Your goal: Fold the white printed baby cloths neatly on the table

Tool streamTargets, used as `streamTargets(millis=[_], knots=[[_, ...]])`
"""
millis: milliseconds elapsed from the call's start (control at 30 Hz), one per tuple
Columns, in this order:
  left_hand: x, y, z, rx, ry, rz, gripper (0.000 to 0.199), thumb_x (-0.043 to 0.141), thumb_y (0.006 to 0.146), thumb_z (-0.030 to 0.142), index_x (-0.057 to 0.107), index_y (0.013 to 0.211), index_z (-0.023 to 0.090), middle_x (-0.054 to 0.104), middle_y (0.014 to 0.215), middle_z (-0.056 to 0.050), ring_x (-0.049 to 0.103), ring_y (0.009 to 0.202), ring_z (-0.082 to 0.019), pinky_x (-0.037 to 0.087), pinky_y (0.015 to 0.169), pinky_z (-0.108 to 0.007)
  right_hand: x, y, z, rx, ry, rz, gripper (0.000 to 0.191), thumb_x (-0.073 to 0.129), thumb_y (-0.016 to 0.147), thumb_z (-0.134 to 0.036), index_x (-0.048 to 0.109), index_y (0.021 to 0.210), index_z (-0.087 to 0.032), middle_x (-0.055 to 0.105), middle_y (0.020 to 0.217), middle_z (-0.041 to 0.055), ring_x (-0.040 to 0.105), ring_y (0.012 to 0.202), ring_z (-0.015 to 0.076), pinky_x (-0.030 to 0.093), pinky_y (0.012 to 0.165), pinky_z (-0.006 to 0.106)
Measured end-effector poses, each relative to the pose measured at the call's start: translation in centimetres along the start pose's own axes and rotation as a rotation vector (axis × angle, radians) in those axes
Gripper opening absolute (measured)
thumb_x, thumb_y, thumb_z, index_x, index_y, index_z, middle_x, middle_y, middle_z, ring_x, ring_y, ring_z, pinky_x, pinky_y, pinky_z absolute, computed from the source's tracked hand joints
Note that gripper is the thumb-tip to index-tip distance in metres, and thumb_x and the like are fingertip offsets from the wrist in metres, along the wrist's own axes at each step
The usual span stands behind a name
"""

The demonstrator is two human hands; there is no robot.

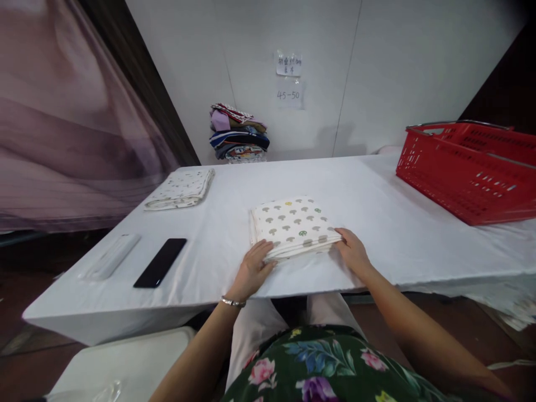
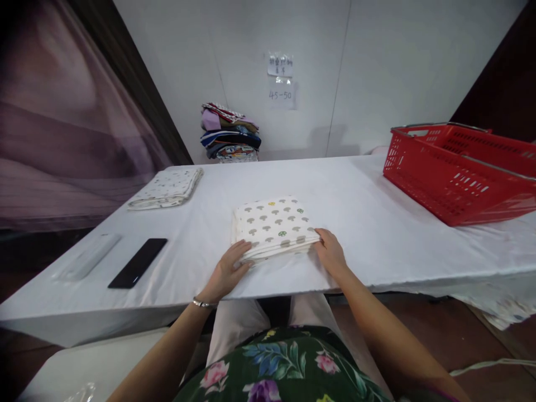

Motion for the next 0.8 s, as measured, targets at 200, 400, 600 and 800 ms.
streamTargets(millis=[200,400,600,800], knots=[[-0.2,-0.7,-0.4,-0.029,-0.101,0.08,0.034,0.056,0.084,0.025,0.056,0.118,0.021,0.058,0.123,-0.008,0.044,0.125,-0.022,0.041,0.104,-0.047,-0.2,0.2,0.9,0.006,0.043,-0.021,0.038,0.046,0.076,-0.021,0.062,0.111,-0.023,0.062,0.113,0.0055,0.057,0.103,0.0242,0.046,0.091,0.043],[-0.3,-1.0,-0.2,-0.056,-0.116,0.155,0.028,0.055,0.085,0.02,0.059,0.112,0.021,0.06,0.12,-0.007,0.048,0.121,-0.021,0.041,0.104,-0.048,-1.6,0.6,-2.9,-0.229,-0.022,-0.006,0.046,0.047,0.079,-0.021,0.055,0.124,-0.024,0.05,0.132,0.0071,0.044,0.123,0.0272,0.043,0.096,0.046],[-0.2,-0.5,-0.2,-0.118,-0.104,0.167,0.018,0.057,0.083,0.02,0.063,0.099,0.02,0.065,0.11,-0.006,0.052,0.115,-0.02,0.044,0.101,-0.046,1.0,0.3,-5.3,-0.376,-0.265,-0.252,0.049,0.039,0.091,-0.036,0.035,0.139,-0.026,0.035,0.145,0.0076,0.025,0.135,0.0293,0.025,0.104,0.058],[-0.7,-0.2,0.2,-0.111,-0.077,0.161,0.016,0.06,0.081,0.022,0.064,0.096,0.02,0.066,0.106,-0.005,0.054,0.113,-0.021,0.045,0.098,-0.044,1.3,0.2,-3.6,-0.336,-0.218,-0.282,0.043,0.036,0.093,-0.04,0.043,0.134,-0.029,0.039,0.143,0.0057,0.028,0.134,0.0272,0.029,0.103,0.056]])
Point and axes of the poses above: each hand's wrist, its own y-axis towards the middle knuckle, its own x-axis out of the palm, z = x × y, the point moved 5 cm from there along y, towards the middle knuckle
